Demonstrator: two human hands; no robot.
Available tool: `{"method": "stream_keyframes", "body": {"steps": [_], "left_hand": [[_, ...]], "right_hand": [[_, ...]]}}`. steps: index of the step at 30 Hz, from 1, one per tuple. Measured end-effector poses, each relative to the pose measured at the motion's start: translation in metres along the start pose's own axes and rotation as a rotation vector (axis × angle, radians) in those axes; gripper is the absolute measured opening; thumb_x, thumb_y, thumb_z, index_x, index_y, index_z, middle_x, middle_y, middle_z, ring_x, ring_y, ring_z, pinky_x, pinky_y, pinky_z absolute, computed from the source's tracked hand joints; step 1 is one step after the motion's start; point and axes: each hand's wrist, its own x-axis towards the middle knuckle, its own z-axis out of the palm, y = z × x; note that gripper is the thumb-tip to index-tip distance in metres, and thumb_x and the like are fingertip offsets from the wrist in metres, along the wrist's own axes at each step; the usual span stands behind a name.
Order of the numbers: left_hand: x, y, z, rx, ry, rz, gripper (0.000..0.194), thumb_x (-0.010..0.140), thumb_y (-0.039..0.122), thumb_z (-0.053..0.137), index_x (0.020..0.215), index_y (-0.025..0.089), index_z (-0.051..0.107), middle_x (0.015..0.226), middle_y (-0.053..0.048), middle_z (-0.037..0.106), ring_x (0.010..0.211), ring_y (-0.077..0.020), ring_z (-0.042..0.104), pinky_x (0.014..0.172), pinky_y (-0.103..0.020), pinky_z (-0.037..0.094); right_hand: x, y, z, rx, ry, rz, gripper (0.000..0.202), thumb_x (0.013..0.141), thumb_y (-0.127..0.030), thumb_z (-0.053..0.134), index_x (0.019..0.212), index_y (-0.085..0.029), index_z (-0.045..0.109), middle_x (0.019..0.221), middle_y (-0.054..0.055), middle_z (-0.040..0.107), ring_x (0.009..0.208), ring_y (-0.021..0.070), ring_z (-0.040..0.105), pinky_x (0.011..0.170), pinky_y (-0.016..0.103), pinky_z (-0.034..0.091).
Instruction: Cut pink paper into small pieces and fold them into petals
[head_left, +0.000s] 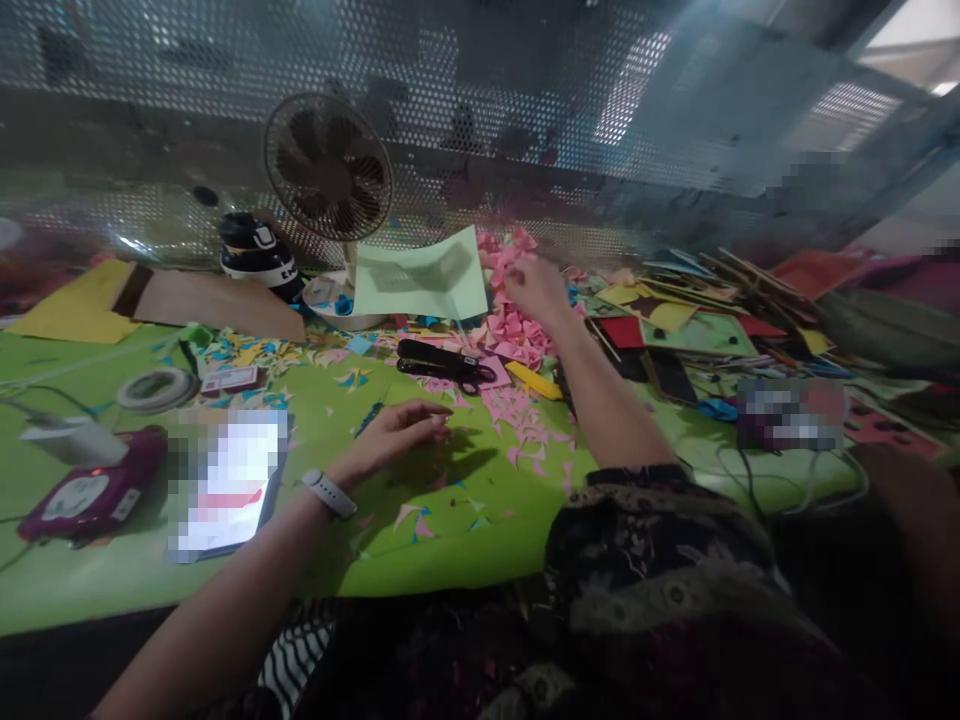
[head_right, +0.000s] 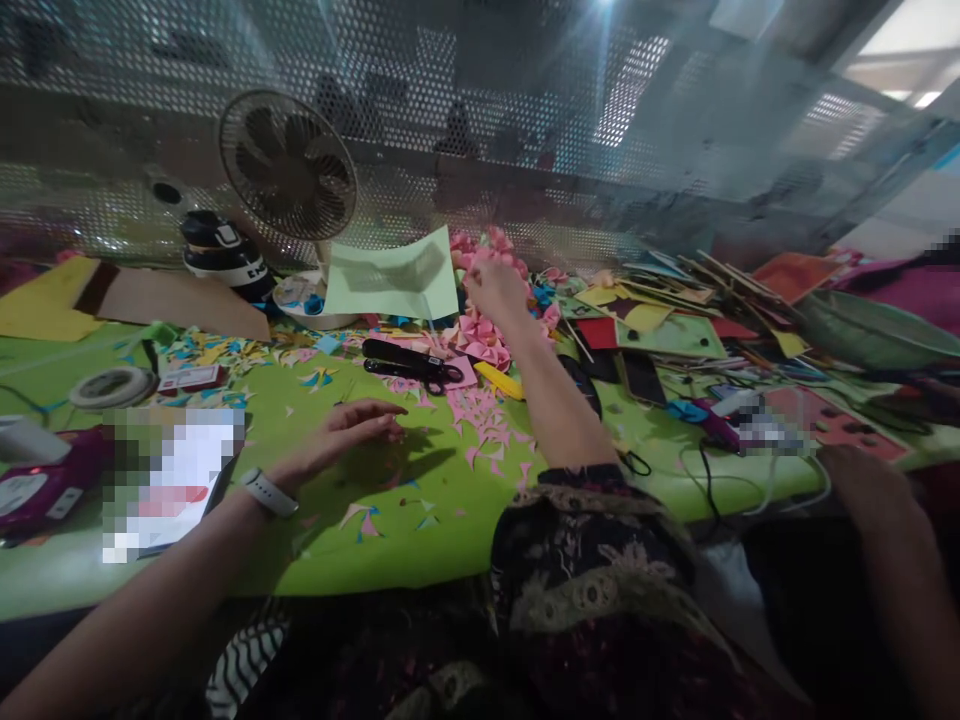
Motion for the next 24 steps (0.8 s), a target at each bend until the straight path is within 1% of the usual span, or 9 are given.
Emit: {"method": "stream_keyframes", "body": {"steps": [4,7,10,12,16,18,19,21,24], "left_hand": [[0.005,-0.007,-0.001,0.038,-0.018,-0.020,0.032,0.080,0.040,0.079,0.104,0.019,0.075,0.093,-0.008,0.078,0.081,-0.0173,0.073,0.078,-0.030,0.058],[0.006,-0.007,-0.003,0.057,-0.010,0.034,0.029,0.079,0.037,0.079,0.100,0.018,0.076,0.092,-0.008,0.078,0.080,-0.0164,0.074,0.078,-0.029,0.058],[0.007,-0.006,-0.004,0.065,0.021,0.055,0.031,0.076,0.039,0.082,0.097,0.018,0.076,0.090,-0.007,0.079,0.079,-0.0168,0.074,0.075,-0.029,0.058],[0.007,-0.005,-0.006,0.063,0.050,0.057,0.034,0.073,0.042,0.084,0.096,0.018,0.076,0.090,-0.008,0.079,0.079,-0.0177,0.074,0.073,-0.029,0.058],[0.009,-0.006,-0.007,0.055,0.090,0.062,0.039,0.068,0.046,0.086,0.093,0.017,0.077,0.090,-0.008,0.078,0.077,-0.0175,0.073,0.073,-0.029,0.058],[0.010,-0.008,-0.007,0.059,0.108,0.054,0.039,0.068,0.047,0.086,0.092,0.017,0.076,0.087,-0.007,0.077,0.075,-0.0161,0.072,0.072,-0.028,0.057],[0.011,-0.009,-0.008,0.065,0.116,0.050,0.038,0.069,0.047,0.085,0.092,0.017,0.076,0.086,-0.007,0.077,0.075,-0.0156,0.071,0.071,-0.028,0.056],[0.011,-0.010,-0.008,0.085,0.124,0.045,0.036,0.071,0.045,0.084,0.093,0.017,0.076,0.086,-0.007,0.076,0.075,-0.0152,0.070,0.071,-0.027,0.055],[0.011,-0.011,-0.009,0.110,0.120,0.040,0.032,0.075,0.042,0.082,0.093,0.017,0.076,0.086,-0.007,0.076,0.074,-0.0149,0.070,0.071,-0.028,0.055]], "right_hand": [[-0.077,-0.009,0.019,-0.070,-0.312,0.053,0.011,0.085,-0.025,0.064,0.089,-0.018,0.072,0.083,0.016,0.072,0.092,0.0360,0.070,0.083,0.051,0.054],[-0.105,-0.010,0.029,-0.089,-0.371,0.127,0.022,0.085,-0.029,0.064,0.102,-0.017,0.069,0.089,0.017,0.074,0.091,0.0349,0.070,0.081,0.047,0.055],[-0.110,-0.012,0.034,0.083,-0.395,0.187,0.042,0.087,-0.026,0.059,0.128,-0.016,0.059,0.092,0.012,0.075,0.082,0.0275,0.071,0.074,0.037,0.055],[-0.109,-0.014,0.034,0.209,-0.388,0.191,0.050,0.087,-0.021,0.054,0.136,-0.016,0.054,0.091,0.009,0.075,0.076,0.0238,0.070,0.071,0.033,0.054],[-0.106,-0.018,0.020,0.194,-0.131,0.116,0.045,0.087,-0.012,0.042,0.128,-0.015,0.061,0.105,0.013,0.074,0.094,0.0264,0.069,0.087,0.038,0.052],[-0.106,-0.020,0.011,0.149,-0.005,0.129,0.041,0.091,-0.017,0.041,0.127,-0.016,0.061,0.110,0.015,0.073,0.101,0.0292,0.068,0.090,0.041,0.050],[-0.107,-0.021,0.007,0.115,0.007,0.151,0.039,0.093,-0.021,0.041,0.127,-0.016,0.060,0.110,0.016,0.073,0.102,0.0309,0.068,0.089,0.043,0.050],[-0.110,-0.022,0.004,0.019,-0.086,0.196,0.036,0.096,-0.028,0.043,0.124,-0.015,0.061,0.106,0.018,0.073,0.100,0.0349,0.068,0.086,0.046,0.050],[-0.115,-0.024,0.013,-0.069,-0.366,0.201,0.028,0.096,-0.030,0.050,0.114,-0.014,0.064,0.099,0.021,0.073,0.096,0.0372,0.070,0.084,0.048,0.051]]}}
